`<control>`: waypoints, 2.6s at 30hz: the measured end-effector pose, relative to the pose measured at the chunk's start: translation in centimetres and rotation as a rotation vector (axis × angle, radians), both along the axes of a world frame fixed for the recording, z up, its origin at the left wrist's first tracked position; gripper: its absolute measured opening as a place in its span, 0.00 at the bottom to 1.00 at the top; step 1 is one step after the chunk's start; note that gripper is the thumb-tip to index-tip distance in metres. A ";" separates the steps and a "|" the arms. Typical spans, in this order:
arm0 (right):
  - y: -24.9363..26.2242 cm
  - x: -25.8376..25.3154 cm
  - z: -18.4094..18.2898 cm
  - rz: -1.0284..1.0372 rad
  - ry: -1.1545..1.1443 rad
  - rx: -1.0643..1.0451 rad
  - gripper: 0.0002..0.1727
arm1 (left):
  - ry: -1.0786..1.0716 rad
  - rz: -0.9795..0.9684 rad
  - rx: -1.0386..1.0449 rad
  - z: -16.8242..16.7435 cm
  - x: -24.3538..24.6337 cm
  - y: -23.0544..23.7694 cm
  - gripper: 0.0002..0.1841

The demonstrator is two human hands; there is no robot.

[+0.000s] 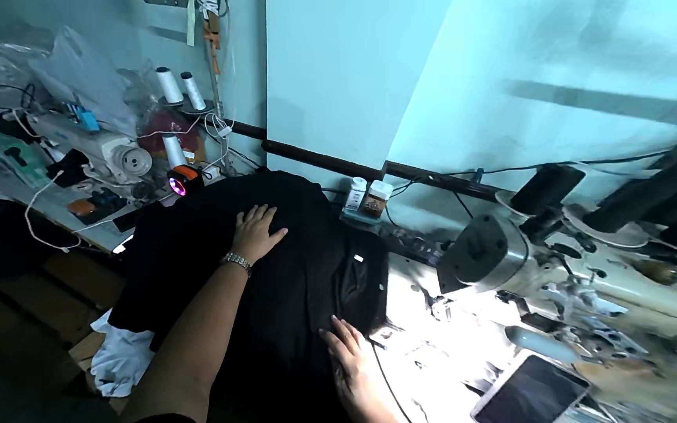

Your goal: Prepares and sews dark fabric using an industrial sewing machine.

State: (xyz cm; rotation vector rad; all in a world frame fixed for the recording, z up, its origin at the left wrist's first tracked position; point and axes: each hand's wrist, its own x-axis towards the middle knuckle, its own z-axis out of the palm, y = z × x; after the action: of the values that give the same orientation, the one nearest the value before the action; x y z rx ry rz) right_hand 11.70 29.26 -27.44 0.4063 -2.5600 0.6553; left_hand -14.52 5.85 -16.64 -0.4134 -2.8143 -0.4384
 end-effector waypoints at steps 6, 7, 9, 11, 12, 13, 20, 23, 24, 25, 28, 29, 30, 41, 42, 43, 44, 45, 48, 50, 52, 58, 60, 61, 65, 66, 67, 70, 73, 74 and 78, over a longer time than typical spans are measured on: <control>-1.2 -1.6 -0.1 0.014 0.003 0.010 0.24 | 0.008 -0.006 0.029 0.2 -0.9 -0.3 0.41; -1.2 -1.9 0.0 0.018 -0.019 0.018 0.24 | 0.015 -0.005 0.034 0.0 -1.2 -0.4 0.41; -1.3 -2.5 0.2 0.029 -0.042 0.016 0.24 | 0.032 -0.010 0.042 -0.3 -1.5 -0.4 0.40; -1.4 -2.6 0.1 0.037 -0.033 0.009 0.24 | 0.041 -0.014 0.036 -0.3 -1.4 -0.4 0.40; -1.4 -2.6 0.1 0.039 -0.034 0.007 0.24 | 0.037 -0.013 0.028 -0.2 -1.3 -0.3 0.40; -1.3 -2.4 0.1 0.041 -0.033 -0.001 0.24 | 0.032 -0.014 0.020 -0.2 -1.1 -0.3 0.40; -0.9 0.9 0.7 0.036 -0.063 -0.071 0.21 | -0.062 0.065 -0.080 0.9 1.8 2.3 0.39; -0.2 1.7 1.7 0.084 -0.018 -0.080 0.17 | -0.017 -0.074 -0.073 2.2 6.4 6.9 0.28; -0.1 2.0 1.9 0.106 0.015 -0.072 0.16 | 0.001 -0.161 -0.035 2.2 8.2 8.6 0.24; 0.1 2.1 2.1 0.130 0.048 -0.065 0.16 | -0.005 -0.240 0.025 2.0 9.7 10.5 0.20; 1.0 3.0 2.2 0.188 0.101 -0.064 0.17 | -0.189 -0.345 0.258 -1.2 11.7 15.2 0.28; 1.4 3.4 2.1 0.179 0.102 -0.070 0.19 | -0.259 -0.320 0.307 -2.5 11.6 16.2 0.31; 1.9 3.7 1.8 0.157 0.081 -0.093 0.20 | -0.281 -0.284 0.336 -3.5 11.3 16.8 0.32; 3.9 2.2 -1.0 -0.034 -0.101 -0.464 0.17 | -0.530 -0.465 0.087 -3.6 14.6 12.8 0.19; 3.8 1.9 -1.0 -0.029 -0.118 -0.474 0.17 | -0.525 -0.473 0.083 -3.7 15.2 12.4 0.16; 3.8 1.8 -1.0 -0.024 -0.124 -0.476 0.17 | -0.506 -0.476 0.108 -3.9 15.5 12.1 0.14; 3.7 1.9 -0.9 -0.019 -0.135 -0.473 0.18 | -0.474 -0.471 0.161 -4.1 15.6 11.7 0.14; 3.7 2.0 -0.8 -0.019 -0.149 -0.460 0.18 | -0.426 -0.455 0.218 -4.3 15.7 11.4 0.14; 4.0 2.1 -0.5 -0.049 -0.116 -0.395 0.20 | -0.323 -0.392 0.239 -4.1 16.2 10.7 0.22; 3.9 2.2 -1.0 -0.082 -0.055 -0.388 0.20 | -0.394 -0.354 0.132 -4.0 16.7 10.7 0.30; 3.8 2.0 -1.0 -0.094 -0.053 -0.398 0.19 | -0.431 -0.343 0.040 -4.2 16.5 11.2 0.28; 4.0 1.8 -0.7 -0.097 -0.082 -0.357 0.18 | -0.326 -0.469 0.254 -6.3 15.3 10.9 0.15; 3.9 1.9 -0.4 -0.120 -0.095 -0.328 0.19 | -0.349 -0.474 0.504 -6.9 15.2 10.2 0.15; 3.8 2.0 -0.2 -0.129 -0.105 -0.321 0.19 | -0.390 -0.453 0.681 -6.7 15.4 9.9 0.14; 3.8 2.1 -0.2 -0.152 -0.123 -0.319 0.20 | -0.738 -0.319 1.446 -2.7 17.5 8.2 0.12; 3.8 2.2 -0.2 -0.156 -0.138 -0.324 0.20 | -0.777 -0.310 1.533 -1.8 17.7 7.7 0.12; 3.7 2.3 0.0 -0.149 -0.153 -0.337 0.20 | -0.781 -0.306 1.560 -1.2 17.8 7.2 0.12; 2.8 1.6 1.4 -0.050 -0.095 -0.352 0.16 | -0.712 -0.248 1.516 -1.0 17.4 6.3 0.09; 1.6 -0.3 4.8 0.041 -0.024 -0.198 0.22 | -0.660 -0.274 1.447 -0.6 17.4 6.3 0.09; 1.3 -0.8 5.8 0.043 -0.104 -0.112 0.27 | -0.645 -0.300 1.422 -0.3 17.6 6.3 0.10; 0.6 -4.2 8.6 0.022 -0.728 0.260 0.34 | -0.536 -0.462 1.272 3.9 18.8 4.7 0.06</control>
State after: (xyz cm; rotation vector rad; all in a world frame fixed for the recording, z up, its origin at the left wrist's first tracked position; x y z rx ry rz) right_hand 7.55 29.87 -18.84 0.3156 -3.3583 0.5439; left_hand 4.23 10.51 -12.71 -0.6585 -2.1266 -2.4610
